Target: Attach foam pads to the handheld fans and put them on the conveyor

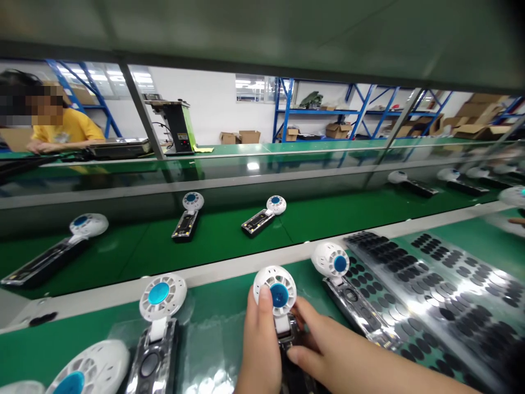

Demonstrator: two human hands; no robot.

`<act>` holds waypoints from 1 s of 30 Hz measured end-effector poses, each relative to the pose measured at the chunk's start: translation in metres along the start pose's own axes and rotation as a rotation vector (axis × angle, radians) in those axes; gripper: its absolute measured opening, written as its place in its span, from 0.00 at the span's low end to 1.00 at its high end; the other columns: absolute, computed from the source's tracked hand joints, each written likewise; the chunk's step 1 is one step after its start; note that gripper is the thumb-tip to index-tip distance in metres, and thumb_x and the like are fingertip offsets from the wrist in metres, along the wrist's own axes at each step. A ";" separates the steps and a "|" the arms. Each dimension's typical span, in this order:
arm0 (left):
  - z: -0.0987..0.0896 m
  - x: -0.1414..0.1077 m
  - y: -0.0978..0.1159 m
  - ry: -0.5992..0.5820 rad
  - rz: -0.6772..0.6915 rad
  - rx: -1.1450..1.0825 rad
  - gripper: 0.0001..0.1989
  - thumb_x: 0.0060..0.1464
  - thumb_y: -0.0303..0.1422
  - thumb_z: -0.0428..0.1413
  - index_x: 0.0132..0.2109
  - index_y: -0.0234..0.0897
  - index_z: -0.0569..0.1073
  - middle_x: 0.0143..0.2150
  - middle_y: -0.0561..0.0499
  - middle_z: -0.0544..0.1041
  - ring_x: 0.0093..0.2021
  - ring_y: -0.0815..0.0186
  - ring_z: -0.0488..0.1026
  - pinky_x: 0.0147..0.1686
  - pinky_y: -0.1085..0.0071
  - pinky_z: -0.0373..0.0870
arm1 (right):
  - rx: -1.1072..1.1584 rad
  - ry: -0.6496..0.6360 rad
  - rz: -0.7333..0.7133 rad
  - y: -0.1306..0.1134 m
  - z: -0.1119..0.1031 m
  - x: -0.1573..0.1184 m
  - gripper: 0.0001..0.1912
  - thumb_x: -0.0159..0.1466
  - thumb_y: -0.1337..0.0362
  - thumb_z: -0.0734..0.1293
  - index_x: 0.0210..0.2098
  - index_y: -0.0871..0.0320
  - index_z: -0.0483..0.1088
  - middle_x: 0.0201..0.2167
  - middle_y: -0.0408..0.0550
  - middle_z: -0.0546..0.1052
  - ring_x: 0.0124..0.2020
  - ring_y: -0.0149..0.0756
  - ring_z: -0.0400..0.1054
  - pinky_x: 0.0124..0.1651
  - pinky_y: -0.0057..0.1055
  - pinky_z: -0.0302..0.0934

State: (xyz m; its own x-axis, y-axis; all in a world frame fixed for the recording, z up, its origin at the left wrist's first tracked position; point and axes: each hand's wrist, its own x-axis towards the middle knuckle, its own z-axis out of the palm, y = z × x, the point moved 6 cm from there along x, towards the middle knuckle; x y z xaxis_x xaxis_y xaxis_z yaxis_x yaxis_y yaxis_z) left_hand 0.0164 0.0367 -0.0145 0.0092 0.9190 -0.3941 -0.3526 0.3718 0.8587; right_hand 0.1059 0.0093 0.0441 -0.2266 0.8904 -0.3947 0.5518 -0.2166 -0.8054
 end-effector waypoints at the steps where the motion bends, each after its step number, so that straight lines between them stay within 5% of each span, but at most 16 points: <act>1: 0.000 0.000 0.000 0.007 0.005 -0.002 0.27 0.48 0.52 0.47 0.45 0.34 0.67 0.45 0.43 0.74 0.44 0.57 0.70 0.46 0.62 0.62 | -0.039 0.021 0.010 0.000 0.000 0.000 0.27 0.54 0.75 0.60 0.53 0.56 0.57 0.46 0.50 0.72 0.46 0.38 0.67 0.48 0.34 0.59; 6: -0.001 -0.001 0.001 0.028 0.008 -0.024 0.26 0.47 0.51 0.49 0.46 0.36 0.68 0.44 0.45 0.75 0.45 0.57 0.70 0.46 0.63 0.63 | -0.058 0.078 0.024 0.008 0.002 0.004 0.30 0.51 0.76 0.61 0.53 0.58 0.57 0.45 0.53 0.73 0.45 0.42 0.68 0.46 0.36 0.60; 14: 0.002 -0.006 0.007 -0.003 0.046 0.024 0.27 0.47 0.53 0.48 0.44 0.36 0.69 0.38 0.45 0.77 0.40 0.57 0.73 0.41 0.64 0.67 | 0.492 -0.086 0.015 0.021 0.010 -0.002 0.32 0.54 0.73 0.60 0.57 0.53 0.50 0.42 0.46 0.74 0.38 0.34 0.72 0.43 0.31 0.63; 21: 0.001 -0.015 0.014 0.042 0.058 0.045 0.27 0.45 0.52 0.50 0.46 0.36 0.68 0.40 0.44 0.77 0.41 0.55 0.73 0.39 0.63 0.69 | 0.520 -0.095 -0.039 0.016 0.016 0.000 0.37 0.50 0.78 0.58 0.57 0.51 0.49 0.42 0.43 0.74 0.41 0.31 0.71 0.43 0.27 0.63; 27: 0.007 -0.023 0.022 0.045 0.073 0.040 0.32 0.43 0.55 0.49 0.49 0.37 0.66 0.45 0.41 0.74 0.46 0.50 0.69 0.41 0.61 0.68 | 0.782 -0.119 -0.142 0.027 0.032 -0.001 0.44 0.51 0.58 0.65 0.60 0.52 0.37 0.43 0.48 0.73 0.43 0.38 0.69 0.45 0.32 0.61; 30: 0.011 -0.021 0.038 0.037 0.275 0.040 0.34 0.42 0.58 0.47 0.48 0.38 0.64 0.47 0.40 0.71 0.49 0.48 0.66 0.44 0.58 0.66 | 0.690 0.008 -0.185 0.026 0.001 -0.004 0.48 0.50 0.50 0.67 0.61 0.54 0.38 0.48 0.53 0.71 0.48 0.44 0.66 0.47 0.36 0.60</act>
State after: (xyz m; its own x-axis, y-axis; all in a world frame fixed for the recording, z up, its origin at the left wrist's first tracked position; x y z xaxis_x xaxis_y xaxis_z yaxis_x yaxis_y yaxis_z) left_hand 0.0128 0.0325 0.0301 -0.1160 0.9809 -0.1559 -0.3000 0.1150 0.9470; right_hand 0.1208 -0.0001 0.0243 -0.2600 0.9393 -0.2238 -0.1298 -0.2636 -0.9559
